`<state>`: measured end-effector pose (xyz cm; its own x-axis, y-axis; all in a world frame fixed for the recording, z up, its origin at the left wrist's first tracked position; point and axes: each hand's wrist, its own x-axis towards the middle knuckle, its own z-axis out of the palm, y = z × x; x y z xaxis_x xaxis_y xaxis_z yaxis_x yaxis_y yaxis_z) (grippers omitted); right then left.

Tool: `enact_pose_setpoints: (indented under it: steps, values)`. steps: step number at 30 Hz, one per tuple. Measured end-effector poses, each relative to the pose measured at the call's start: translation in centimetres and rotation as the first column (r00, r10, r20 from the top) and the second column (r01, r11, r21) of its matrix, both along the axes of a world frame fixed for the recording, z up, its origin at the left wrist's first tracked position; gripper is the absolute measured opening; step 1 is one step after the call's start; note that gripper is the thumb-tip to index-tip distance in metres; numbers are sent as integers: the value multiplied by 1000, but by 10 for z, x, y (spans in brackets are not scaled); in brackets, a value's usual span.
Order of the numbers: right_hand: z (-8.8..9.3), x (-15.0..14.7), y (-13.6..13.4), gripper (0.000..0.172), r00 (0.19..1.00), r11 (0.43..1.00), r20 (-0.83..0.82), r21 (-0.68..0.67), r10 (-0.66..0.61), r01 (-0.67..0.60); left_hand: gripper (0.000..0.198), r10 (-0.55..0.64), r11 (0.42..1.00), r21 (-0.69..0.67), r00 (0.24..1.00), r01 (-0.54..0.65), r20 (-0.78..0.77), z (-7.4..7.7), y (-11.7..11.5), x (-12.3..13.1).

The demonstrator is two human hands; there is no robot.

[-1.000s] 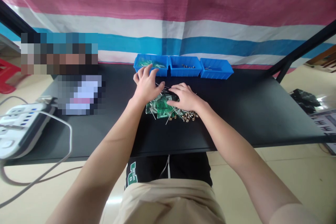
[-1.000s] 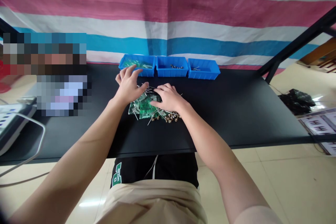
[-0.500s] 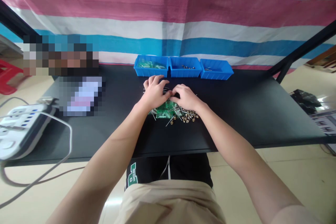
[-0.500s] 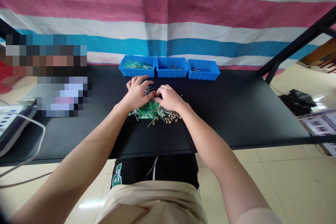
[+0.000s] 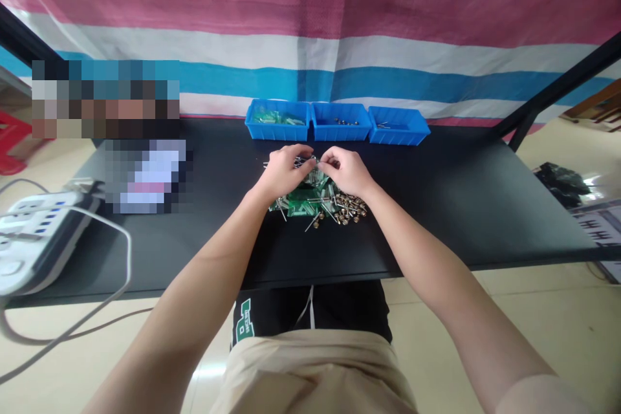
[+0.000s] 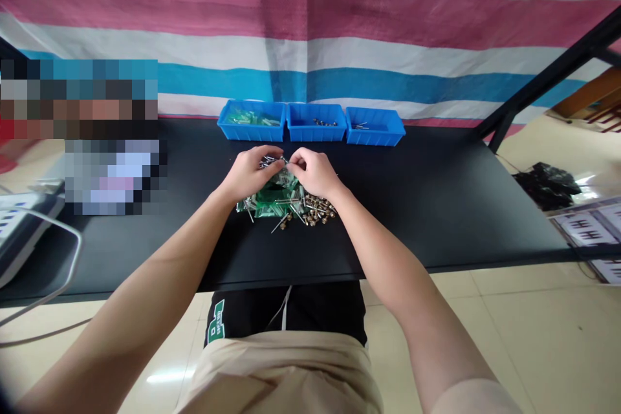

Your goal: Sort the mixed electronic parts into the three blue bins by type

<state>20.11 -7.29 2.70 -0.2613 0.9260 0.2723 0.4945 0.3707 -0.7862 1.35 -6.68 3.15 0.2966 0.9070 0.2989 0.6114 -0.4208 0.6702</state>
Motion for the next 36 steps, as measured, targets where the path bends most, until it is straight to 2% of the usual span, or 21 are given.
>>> enact_pose_setpoints:
  steps: [3,8,13,18,21,28,32,36]
  values:
    - [-1,1,1,13,998,1000,-62,9,-27,28,34,-20,998,-61,983,31,181,-3,3,-2]
    - [-2,4,3,19,989,994,-119,51,-91,98,42,-27,990,-119,945,69,326,-12,7,-1]
    - [-1,7,5,30,966,988,-218,47,-136,150,50,-56,990,-89,889,108,454,-16,6,3]
    - [-3,7,7,45,939,979,-282,-2,-195,203,22,-106,989,-48,890,142,444,-11,2,3]
    - [-6,6,8,49,939,980,-286,-3,-192,200,15,-106,991,-29,898,131,427,-8,1,2]
    - [-12,6,10,52,947,988,-282,-24,-153,152,21,-9,999,-36,924,24,383,-12,3,1]
    - [-18,7,13,60,954,989,-262,-20,-147,147,27,24,999,21,934,-34,356,-10,2,2]
    - [-19,7,12,56,968,985,-195,28,-160,169,37,33,995,81,957,-59,288,-9,3,-1]
